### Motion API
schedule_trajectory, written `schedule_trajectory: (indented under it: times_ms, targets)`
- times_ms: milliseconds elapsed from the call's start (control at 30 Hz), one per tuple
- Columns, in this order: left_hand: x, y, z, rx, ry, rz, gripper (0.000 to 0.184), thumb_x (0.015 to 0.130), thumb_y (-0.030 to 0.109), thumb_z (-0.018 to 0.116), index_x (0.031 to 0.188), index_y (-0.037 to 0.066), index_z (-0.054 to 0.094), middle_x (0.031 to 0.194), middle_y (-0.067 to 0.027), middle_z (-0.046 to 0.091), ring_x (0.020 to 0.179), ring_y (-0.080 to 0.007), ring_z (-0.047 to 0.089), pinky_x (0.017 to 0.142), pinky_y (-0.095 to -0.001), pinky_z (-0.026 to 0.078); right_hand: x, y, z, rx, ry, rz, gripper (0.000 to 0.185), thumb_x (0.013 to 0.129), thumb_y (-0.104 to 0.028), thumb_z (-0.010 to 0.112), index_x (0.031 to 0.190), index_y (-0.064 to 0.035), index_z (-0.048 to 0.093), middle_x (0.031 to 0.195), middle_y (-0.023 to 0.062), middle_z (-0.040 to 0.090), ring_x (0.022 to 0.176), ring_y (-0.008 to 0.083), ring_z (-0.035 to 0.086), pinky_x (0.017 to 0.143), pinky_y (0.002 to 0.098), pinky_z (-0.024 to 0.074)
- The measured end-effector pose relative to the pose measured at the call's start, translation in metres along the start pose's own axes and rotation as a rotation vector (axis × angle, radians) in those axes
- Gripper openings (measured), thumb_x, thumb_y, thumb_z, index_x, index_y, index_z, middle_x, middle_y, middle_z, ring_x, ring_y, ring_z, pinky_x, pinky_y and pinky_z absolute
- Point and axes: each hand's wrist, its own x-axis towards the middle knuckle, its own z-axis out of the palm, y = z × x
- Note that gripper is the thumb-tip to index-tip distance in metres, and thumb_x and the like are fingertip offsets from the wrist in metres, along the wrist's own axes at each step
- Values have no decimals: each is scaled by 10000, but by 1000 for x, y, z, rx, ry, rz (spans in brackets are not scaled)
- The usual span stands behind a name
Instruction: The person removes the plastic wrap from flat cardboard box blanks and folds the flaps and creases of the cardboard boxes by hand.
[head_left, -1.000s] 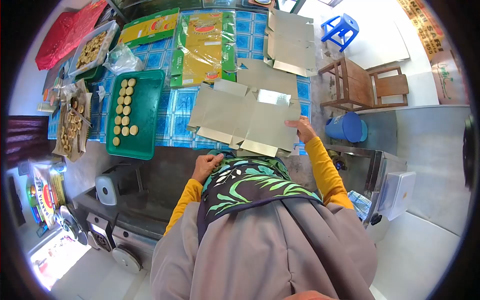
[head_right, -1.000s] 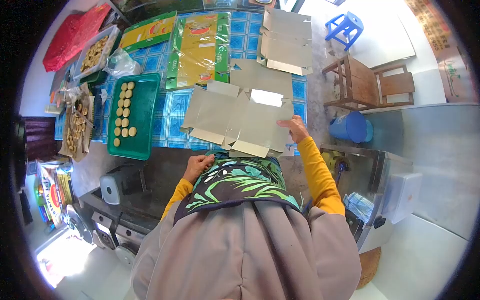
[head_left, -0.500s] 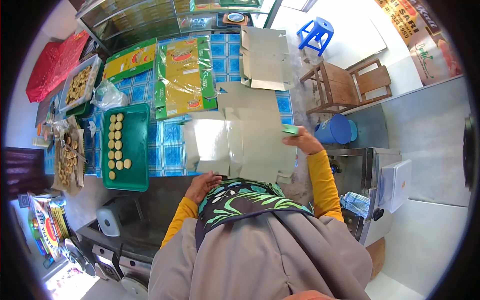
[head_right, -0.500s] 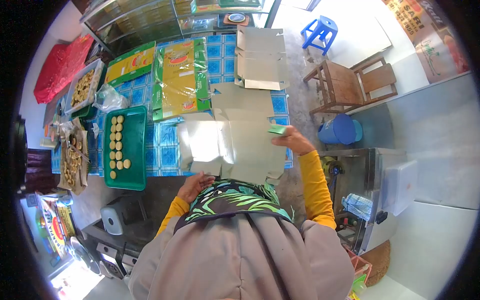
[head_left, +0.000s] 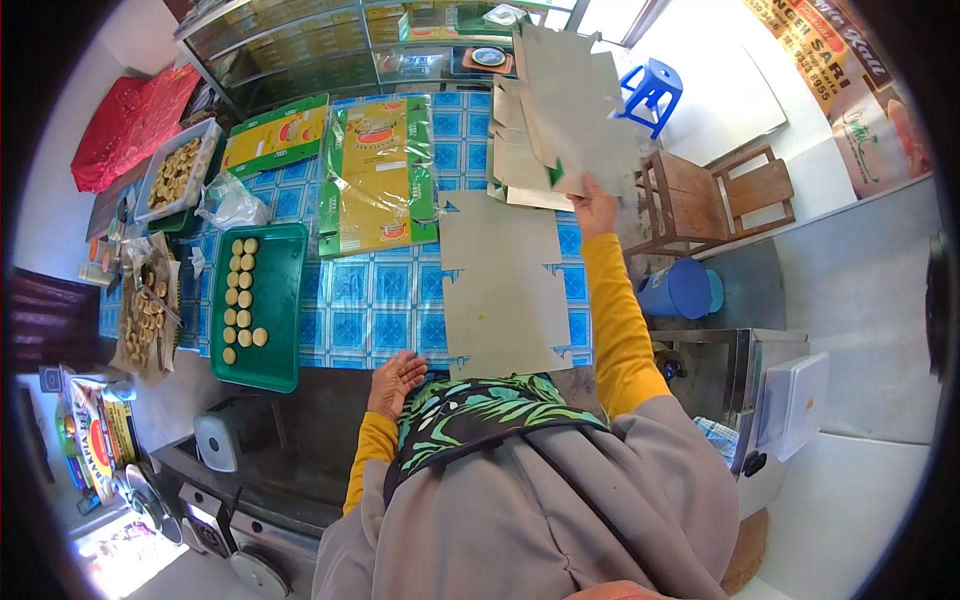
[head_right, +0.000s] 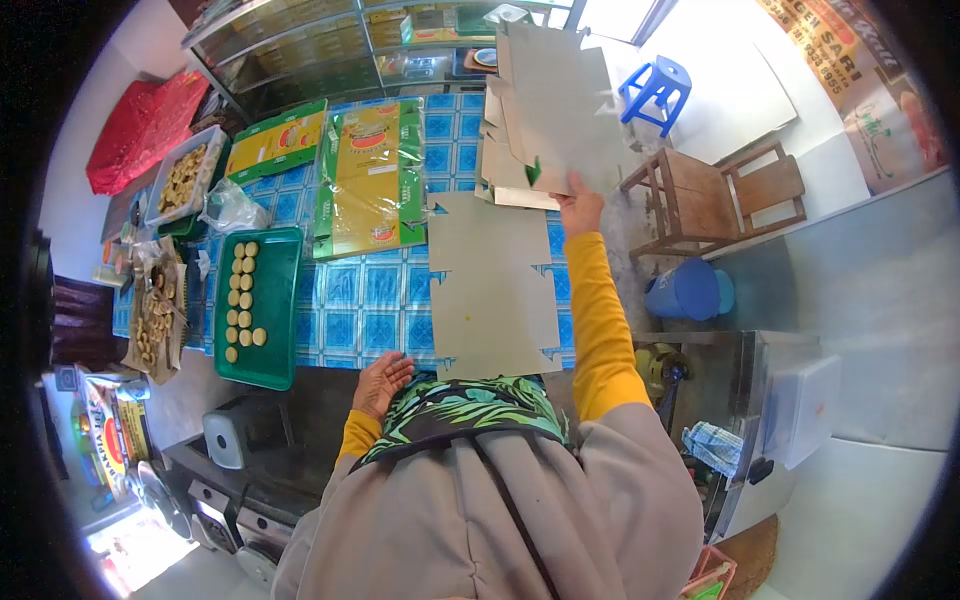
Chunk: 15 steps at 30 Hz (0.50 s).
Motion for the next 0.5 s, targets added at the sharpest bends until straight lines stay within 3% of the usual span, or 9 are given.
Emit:
schedule_trajectory:
  times_ms: [100,133,233,267,300,367,400,433,500]
  targets:
    - [-3,-11,-9,-31,61,-1,327,905,244,639,1083,-22,571,965,-151,671,849,-225,667,719,-325,550,29,53,-29,-89,151,313,219,858,17,620,1066,-7,553,948,141,632,773,314,654,611,454,590]
    - [-5,-14,-11,-36,75,1,327,905,244,639,1083,-22,571,965,-151,671,849,-225,667,719,-325,550,23,62,-30,-53,294,319,198,864,-16,620,1045,8,542,894,159,626,719,328,652,590,474,584]
    - [-12,-19,-11,20,159,9,303,905,237,637,1069,-14,591,943,-130,676,809,-212,667,697,-308,545,11,68,-27,-222,396,282,219,877,-62,615,1062,20,530,847,168,620,642,324,644,587,499,580]
    - [-14,-21,-9,108,201,58,293,907,232,633,1066,-12,601,939,-119,676,792,-196,661,687,-294,537,0,67,-27,-302,430,284,229,886,-122,613,1050,25,552,804,163,627,572,304,634,558,462,569]
    - [-17,-23,-8,201,244,97,284,908,227,628,1063,-10,610,935,-107,676,774,-179,656,677,-280,529,-13,64,-28,-317,438,311,229,886,-122,613,1050,25,552,804,163,627,572,304,634,558,462,569]
    - [-8,-25,-4,345,301,221,280,912,218,619,1070,-13,621,909,-91,672,746,-146,639,655,-266,516,-40,56,-43,-725,247,195,248,881,-164,622,1048,17,593,791,156,627,533,301,625,493,389,538]
    - [2,-22,-1,440,283,302,286,915,204,618,1099,-15,620,918,-87,676,764,-145,643,662,-258,523,-41,61,-65,-1221,125,45,285,863,-236,647,1044,-16,639,893,171,637,630,313,653,497,354,518]
    - [13,-20,2,539,262,381,294,918,190,617,1127,-17,619,928,-83,680,781,-145,648,668,-251,530,-47,63,-68,-1226,121,55,285,863,-236,647,1044,-16,639,893,171,637,630,313,653,497,354,518]
    - [49,-9,17,717,227,508,225,914,194,615,1099,71,652,862,-62,677,735,-148,631,669,-278,513,-67,62,-73,-2008,73,-231,358,838,-357,670,1100,-114,656,1164,211,611,1074,357,579,869,521,473]
